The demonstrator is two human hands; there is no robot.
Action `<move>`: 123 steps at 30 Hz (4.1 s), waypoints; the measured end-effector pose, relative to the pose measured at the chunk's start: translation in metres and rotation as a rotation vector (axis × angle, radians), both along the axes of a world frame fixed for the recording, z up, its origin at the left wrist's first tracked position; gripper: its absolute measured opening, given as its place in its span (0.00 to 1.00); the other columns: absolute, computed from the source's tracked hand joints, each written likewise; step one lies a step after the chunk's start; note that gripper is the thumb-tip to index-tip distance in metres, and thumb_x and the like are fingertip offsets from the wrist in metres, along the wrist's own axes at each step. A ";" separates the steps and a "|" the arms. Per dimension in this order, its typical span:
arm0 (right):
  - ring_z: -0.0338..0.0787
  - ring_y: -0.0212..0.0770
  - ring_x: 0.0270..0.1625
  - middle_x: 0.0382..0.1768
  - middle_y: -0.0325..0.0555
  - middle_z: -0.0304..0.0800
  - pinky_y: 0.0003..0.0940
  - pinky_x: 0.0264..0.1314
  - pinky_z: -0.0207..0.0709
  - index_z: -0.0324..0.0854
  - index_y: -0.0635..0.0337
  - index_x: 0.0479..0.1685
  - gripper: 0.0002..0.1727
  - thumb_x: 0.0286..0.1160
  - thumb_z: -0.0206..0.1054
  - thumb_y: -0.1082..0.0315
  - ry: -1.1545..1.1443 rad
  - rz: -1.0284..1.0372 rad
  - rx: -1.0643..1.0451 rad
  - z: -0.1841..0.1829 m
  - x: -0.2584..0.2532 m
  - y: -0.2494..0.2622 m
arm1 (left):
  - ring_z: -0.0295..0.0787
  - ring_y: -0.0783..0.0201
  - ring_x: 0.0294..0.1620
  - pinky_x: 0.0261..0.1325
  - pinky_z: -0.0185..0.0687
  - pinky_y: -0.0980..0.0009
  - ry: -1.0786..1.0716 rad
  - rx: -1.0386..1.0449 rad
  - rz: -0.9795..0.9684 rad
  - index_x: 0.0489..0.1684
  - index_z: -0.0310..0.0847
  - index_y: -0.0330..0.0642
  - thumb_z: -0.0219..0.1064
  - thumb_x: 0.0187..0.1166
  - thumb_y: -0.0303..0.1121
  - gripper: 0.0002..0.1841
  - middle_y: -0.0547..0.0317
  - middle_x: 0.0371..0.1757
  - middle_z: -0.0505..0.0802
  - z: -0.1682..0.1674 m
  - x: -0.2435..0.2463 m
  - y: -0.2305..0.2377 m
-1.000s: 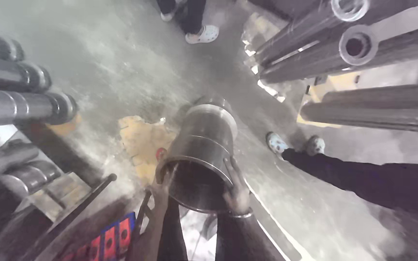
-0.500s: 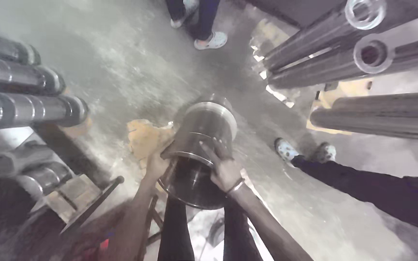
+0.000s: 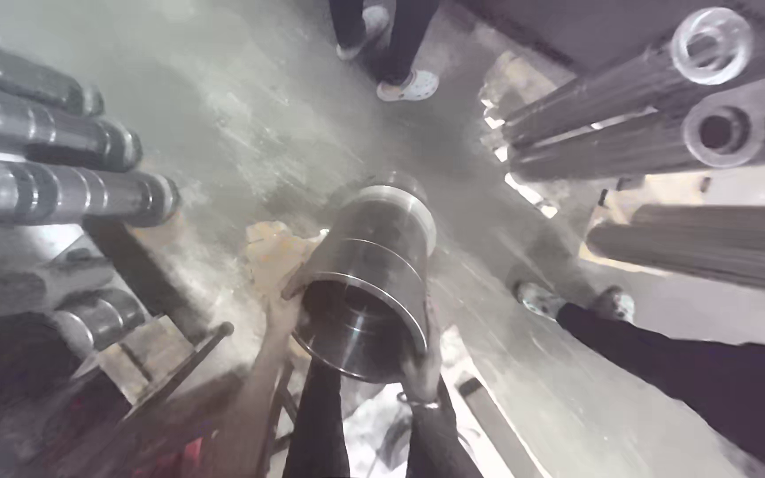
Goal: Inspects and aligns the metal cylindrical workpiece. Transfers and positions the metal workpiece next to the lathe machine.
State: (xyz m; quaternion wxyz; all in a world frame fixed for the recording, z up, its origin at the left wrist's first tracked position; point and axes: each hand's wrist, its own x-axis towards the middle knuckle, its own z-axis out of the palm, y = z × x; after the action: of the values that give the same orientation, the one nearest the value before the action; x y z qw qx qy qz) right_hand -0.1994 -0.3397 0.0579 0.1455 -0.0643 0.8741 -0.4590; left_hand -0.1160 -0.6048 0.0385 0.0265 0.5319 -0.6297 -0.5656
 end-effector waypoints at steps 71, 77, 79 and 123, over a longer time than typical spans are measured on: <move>0.76 0.56 0.83 0.86 0.52 0.70 0.59 0.73 0.80 0.73 0.51 0.85 0.42 0.57 0.61 0.76 0.099 0.332 0.335 0.038 -0.093 -0.311 | 0.93 0.59 0.55 0.65 0.87 0.55 -0.248 -0.144 0.200 0.61 0.87 0.34 0.73 0.73 0.26 0.18 0.46 0.53 0.95 -0.001 -0.024 -0.247; 0.78 0.62 0.81 0.85 0.58 0.71 0.59 0.73 0.80 0.76 0.48 0.83 0.44 0.53 0.64 0.80 0.156 0.514 0.393 0.050 -0.110 -0.359 | 0.93 0.54 0.46 0.55 0.89 0.50 -0.288 -0.056 0.387 0.66 0.83 0.34 0.77 0.76 0.43 0.26 0.44 0.50 0.94 -0.022 0.001 -0.247; 0.79 0.62 0.80 0.84 0.59 0.73 0.60 0.71 0.81 0.75 0.46 0.83 0.46 0.49 0.65 0.80 0.174 0.604 0.423 0.052 -0.117 -0.376 | 0.93 0.56 0.43 0.51 0.90 0.53 -0.258 0.007 0.457 0.62 0.84 0.33 0.77 0.76 0.42 0.24 0.45 0.46 0.94 -0.029 0.010 -0.246; 0.72 0.56 0.86 0.83 0.57 0.73 0.54 0.87 0.68 0.71 0.55 0.85 0.39 0.64 0.60 0.82 0.121 0.456 0.229 0.050 -0.199 -0.659 | 0.92 0.58 0.59 0.69 0.83 0.56 -0.255 -0.095 0.399 0.62 0.84 0.33 0.71 0.82 0.49 0.25 0.45 0.55 0.94 0.006 -0.089 -0.540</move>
State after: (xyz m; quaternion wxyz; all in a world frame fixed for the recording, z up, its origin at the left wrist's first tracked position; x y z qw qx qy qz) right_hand -0.3981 -0.9988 0.1082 0.1990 -0.2701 0.8903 -0.3079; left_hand -0.2053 -1.1447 0.0444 0.0828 0.7109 -0.5364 -0.4472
